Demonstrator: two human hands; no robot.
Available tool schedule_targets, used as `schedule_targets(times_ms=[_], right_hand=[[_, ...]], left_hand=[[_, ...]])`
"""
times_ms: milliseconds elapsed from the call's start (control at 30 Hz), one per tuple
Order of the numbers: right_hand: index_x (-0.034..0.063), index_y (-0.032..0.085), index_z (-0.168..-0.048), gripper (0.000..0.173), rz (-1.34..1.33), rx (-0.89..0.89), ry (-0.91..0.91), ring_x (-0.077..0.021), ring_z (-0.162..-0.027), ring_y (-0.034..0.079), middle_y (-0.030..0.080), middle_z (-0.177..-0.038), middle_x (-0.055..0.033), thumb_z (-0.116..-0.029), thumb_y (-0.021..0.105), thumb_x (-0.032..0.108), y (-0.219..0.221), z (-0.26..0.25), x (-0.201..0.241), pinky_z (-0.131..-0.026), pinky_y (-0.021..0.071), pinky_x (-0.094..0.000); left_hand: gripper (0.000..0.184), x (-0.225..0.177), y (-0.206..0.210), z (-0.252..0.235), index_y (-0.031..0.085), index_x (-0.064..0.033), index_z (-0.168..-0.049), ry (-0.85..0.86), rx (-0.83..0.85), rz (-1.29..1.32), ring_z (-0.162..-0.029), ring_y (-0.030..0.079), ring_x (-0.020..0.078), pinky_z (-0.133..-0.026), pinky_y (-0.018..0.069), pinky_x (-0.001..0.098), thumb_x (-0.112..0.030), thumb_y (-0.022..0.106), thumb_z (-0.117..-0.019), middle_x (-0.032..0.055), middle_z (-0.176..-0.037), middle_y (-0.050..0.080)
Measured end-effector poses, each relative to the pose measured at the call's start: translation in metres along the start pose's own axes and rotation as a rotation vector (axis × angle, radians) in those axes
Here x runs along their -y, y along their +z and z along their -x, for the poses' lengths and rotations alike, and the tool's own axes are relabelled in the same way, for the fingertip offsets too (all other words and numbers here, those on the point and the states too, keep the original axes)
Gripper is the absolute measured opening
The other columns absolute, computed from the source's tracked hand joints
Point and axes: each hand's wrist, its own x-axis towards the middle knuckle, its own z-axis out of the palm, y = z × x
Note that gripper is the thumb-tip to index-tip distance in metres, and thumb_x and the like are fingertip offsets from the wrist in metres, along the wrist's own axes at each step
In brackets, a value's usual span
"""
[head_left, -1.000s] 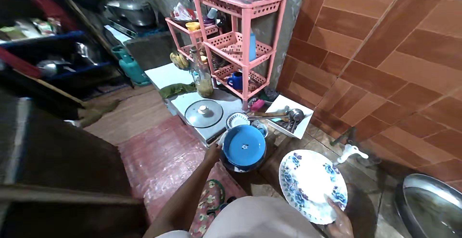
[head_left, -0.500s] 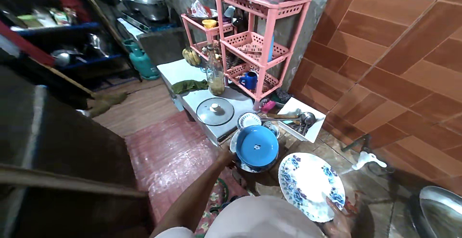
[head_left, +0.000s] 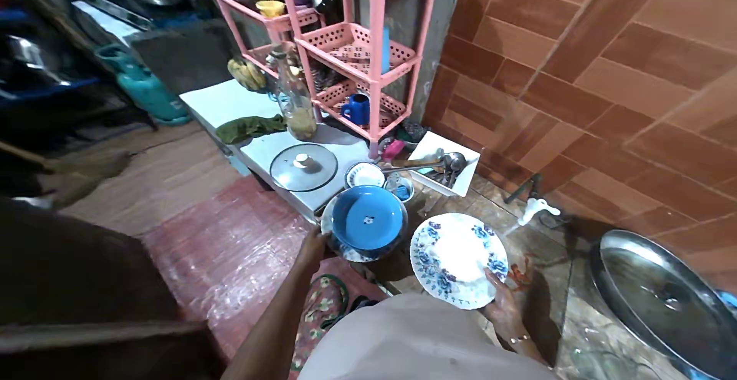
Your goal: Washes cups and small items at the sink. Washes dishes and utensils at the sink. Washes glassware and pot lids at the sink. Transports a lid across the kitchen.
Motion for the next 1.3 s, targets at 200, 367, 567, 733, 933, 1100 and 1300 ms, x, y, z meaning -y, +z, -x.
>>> schedule_targets(times_ms=[200, 367, 567, 733, 933, 1100, 1300], right_hand=[[0.0047, 0.052, -0.136, 0.033, -0.017, -0.016, 0.027, -0.0239, -0.103, 0.07, 0.069, -0.117, -0.0145, -0.1037, 0.055, 0.012, -0.006, -0.004, 0.0, -0.087, 0.061, -0.0465], [0.0052, 0.048, -0.141, 0.038, -0.012, 0.014, 0.035, -0.0256, -0.106, 0.07, 0.068, -0.121, -0.0167, -0.1041, 0.056, 0.014, -0.008, -0.008, -0.006, -0.089, 0.0604, -0.0484], [0.0056, 0.048, -0.141, 0.04, 0.04, -0.024, 0.051, -0.0236, -0.103, 0.07, 0.068, -0.118, -0.0155, -0.1031, 0.058, 0.013, -0.01, -0.017, -0.019, -0.087, 0.0609, -0.0455], [0.0057, 0.047, -0.144, 0.039, 0.028, 0.036, 0.03, -0.0221, -0.111, 0.068, 0.067, -0.126, -0.0146, -0.1063, 0.053, 0.016, -0.009, -0.02, -0.029, -0.094, 0.0588, -0.0437], [0.0089, 0.053, -0.141, 0.045, 0.048, 0.02, 0.066, -0.0227, -0.109, 0.069, 0.069, -0.122, -0.0128, -0.109, 0.045, 0.039, 0.018, -0.014, -0.01, -0.092, 0.0588, -0.0464], [0.0088, 0.057, -0.132, 0.043, 0.019, 0.119, 0.048, -0.0164, -0.098, 0.07, 0.071, -0.11, -0.0076, -0.111, 0.037, 0.04, 0.061, -0.001, 0.009, -0.084, 0.0605, -0.0382], [0.004, 0.061, -0.129, 0.046, 0.25, 0.187, 0.057, -0.0191, -0.098, 0.069, 0.071, -0.11, -0.0119, -0.108, 0.048, 0.042, 0.116, -0.022, -0.02, -0.087, 0.059, -0.0406]], left_hand=[[0.043, 0.004, -0.01, 0.01, 0.041, -0.0104, -0.15, -0.023, 0.034, 0.114, -0.081, 0.072, 0.0316, -0.069, 0.0621, 0.0491, -0.014, 0.049, -0.108, 0.023, -0.107, 0.068], [0.04, 0.024, -0.001, 0.02, 0.041, -0.0086, -0.148, -0.004, 0.118, 0.206, -0.083, 0.072, 0.0316, -0.07, 0.0621, 0.0494, -0.011, 0.046, -0.1082, 0.0217, -0.107, 0.068], [0.039, 0.026, 0.034, 0.045, 0.041, -0.0057, -0.146, 0.011, 0.247, 0.183, -0.081, 0.073, 0.0304, -0.07, 0.0624, 0.0493, -0.011, 0.047, -0.1076, 0.0207, -0.103, 0.07], [0.039, 0.02, 0.078, 0.059, 0.044, -0.0042, -0.144, -0.01, 0.413, 0.038, -0.076, 0.072, 0.0284, -0.068, 0.0622, 0.0464, -0.013, 0.051, -0.1071, 0.0196, -0.098, 0.07], [0.034, 0.003, 0.11, 0.073, 0.047, -0.0056, -0.14, -0.048, 0.547, -0.019, -0.08, 0.073, 0.0278, -0.07, 0.0622, 0.0448, -0.017, 0.051, -0.1076, 0.0184, -0.101, 0.071], [0.047, -0.031, 0.107, 0.069, 0.041, -0.0037, -0.148, 0.198, 0.46, -0.447, -0.091, 0.071, 0.0278, -0.077, 0.0619, 0.0477, -0.02, 0.054, -0.1056, 0.019, -0.121, 0.062], [0.048, -0.023, 0.077, 0.029, 0.046, -0.0052, -0.151, 0.535, 0.21, -0.368, -0.133, 0.05, 0.034, -0.105, 0.0482, 0.0507, -0.013, 0.045, -0.1037, 0.0248, -0.151, 0.044]])
